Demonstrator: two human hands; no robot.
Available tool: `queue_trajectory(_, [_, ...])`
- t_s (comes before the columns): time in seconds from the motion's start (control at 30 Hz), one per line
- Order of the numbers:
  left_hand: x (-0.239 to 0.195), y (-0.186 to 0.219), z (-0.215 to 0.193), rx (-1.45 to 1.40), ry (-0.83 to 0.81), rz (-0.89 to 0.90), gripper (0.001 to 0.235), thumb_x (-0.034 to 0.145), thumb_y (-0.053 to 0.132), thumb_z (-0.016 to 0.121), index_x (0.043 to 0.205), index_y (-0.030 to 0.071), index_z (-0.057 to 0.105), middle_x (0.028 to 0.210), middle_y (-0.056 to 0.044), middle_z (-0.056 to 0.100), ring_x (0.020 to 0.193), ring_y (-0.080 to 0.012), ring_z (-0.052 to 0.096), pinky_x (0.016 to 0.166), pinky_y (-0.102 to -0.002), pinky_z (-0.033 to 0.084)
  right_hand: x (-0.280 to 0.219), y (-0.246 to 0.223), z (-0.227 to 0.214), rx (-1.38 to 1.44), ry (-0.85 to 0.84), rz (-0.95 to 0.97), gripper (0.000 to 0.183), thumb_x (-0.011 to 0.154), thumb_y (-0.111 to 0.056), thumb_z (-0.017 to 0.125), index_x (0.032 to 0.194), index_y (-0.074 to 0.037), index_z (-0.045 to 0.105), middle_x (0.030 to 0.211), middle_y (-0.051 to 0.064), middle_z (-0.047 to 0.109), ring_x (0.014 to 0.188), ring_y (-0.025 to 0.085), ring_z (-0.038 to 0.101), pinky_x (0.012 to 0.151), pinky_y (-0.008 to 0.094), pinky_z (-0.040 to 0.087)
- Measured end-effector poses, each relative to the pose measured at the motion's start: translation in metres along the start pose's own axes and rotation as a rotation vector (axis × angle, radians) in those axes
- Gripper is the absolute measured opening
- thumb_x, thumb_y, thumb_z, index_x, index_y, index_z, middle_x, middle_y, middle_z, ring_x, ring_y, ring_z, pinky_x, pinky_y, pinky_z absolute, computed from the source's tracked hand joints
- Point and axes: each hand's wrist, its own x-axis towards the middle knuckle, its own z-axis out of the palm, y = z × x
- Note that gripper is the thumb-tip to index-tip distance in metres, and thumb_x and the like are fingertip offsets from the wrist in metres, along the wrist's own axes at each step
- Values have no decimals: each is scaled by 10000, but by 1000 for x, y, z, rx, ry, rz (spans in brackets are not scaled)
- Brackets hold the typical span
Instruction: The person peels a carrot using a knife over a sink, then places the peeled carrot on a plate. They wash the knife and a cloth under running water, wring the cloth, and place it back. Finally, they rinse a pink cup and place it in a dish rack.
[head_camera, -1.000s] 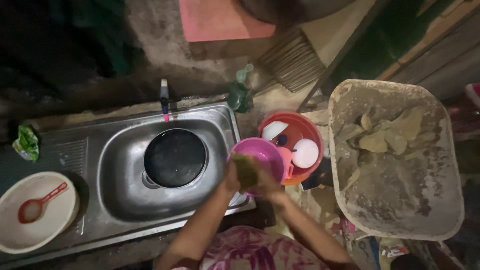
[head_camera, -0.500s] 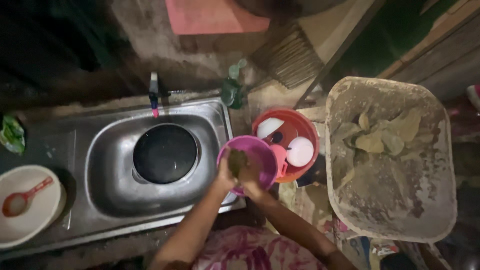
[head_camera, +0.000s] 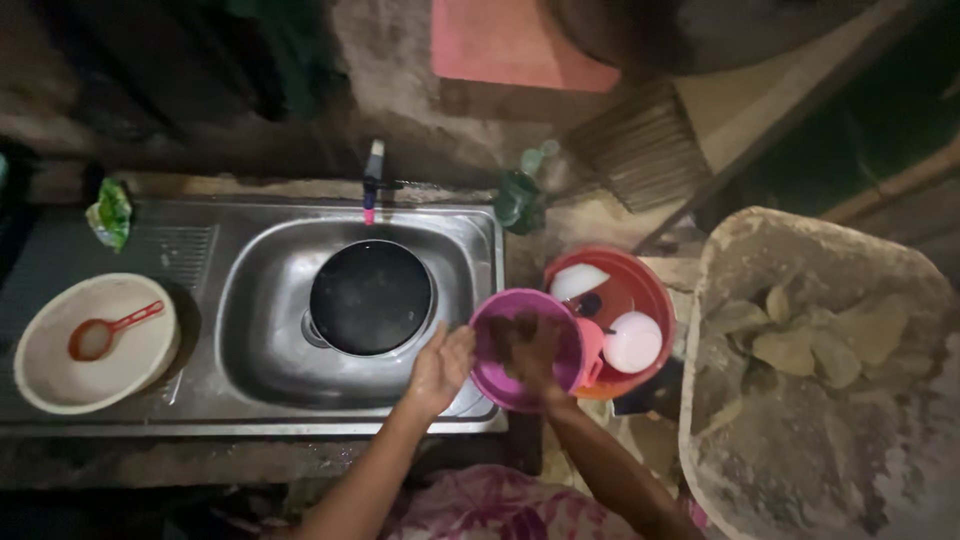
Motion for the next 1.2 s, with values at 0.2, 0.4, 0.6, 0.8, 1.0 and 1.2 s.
queue_trajectory(0.2, [-56, 49, 9, -29, 288, 200, 681, 995, 521, 487, 1405, -23, 499, 1460, -162, 571, 1361, -268, 521, 1123, -398, 387, 8, 8, 25, -301, -166, 48, 1099, 736, -465, 817, 1629, -173, 247, 1584, 387, -4, 1448, 604, 32, 1167, 625, 154])
queue_trajectory(0.4, [-104, 85, -3, -34, 433, 305, 666, 1013, 524, 449, 1428, 4, 484, 1477, -129, 561, 1377, -239, 501, 1150, -392, 338, 93, -55, 38, -259, -100, 45, 535, 981, -487, 562, 1271, -40, 611, 1302, 225, 615, 1184, 415, 553, 1054, 544, 432])
queue_trajectory(0.6, [-133, 124, -38, -96, 430, 408, 542, 1051, 500, 446, 1308, 36, 559, 1278, -102, 652, 1186, -233, 600, 1027, -389, 418, 86, -98, 32, 459, 55, -356, 238, 948, -170, 607, 1065, 34, 568, 987, 212, 619, 900, 369, 620, 877, 473, 562])
queue_trajectory(0.8, [-133, 161, -90, -64, 543, 409, 301, 1052, 345, 491, 1144, 74, 583, 1051, -118, 681, 937, -252, 665, 830, -387, 559, 24, -92, 167, 76, -349, -436, 347, 983, -235, 631, 1248, -15, 676, 1155, 168, 715, 1072, 318, 659, 939, 459, 513])
queue_trajectory(1.0, [-107, 188, -146, -95, 620, 364, 128, 1039, 155, 550, 1040, 47, 620, 899, -68, 688, 705, -171, 666, 641, -279, 563, 6, -118, 247, -100, -844, -80, 290, 964, -191, 610, 1194, -33, 692, 1128, 150, 726, 1045, 288, 668, 937, 430, 521])
queue_trajectory(1.2, [-27, 192, -151, -200, 627, 410, 151, 980, 145, 550, 1003, 31, 645, 866, -106, 686, 668, -197, 661, 539, -249, 539, -3, -217, 224, -292, -1034, -608, 198, 933, -109, 603, 1106, -45, 674, 1126, 162, 702, 1080, 328, 650, 989, 448, 501])
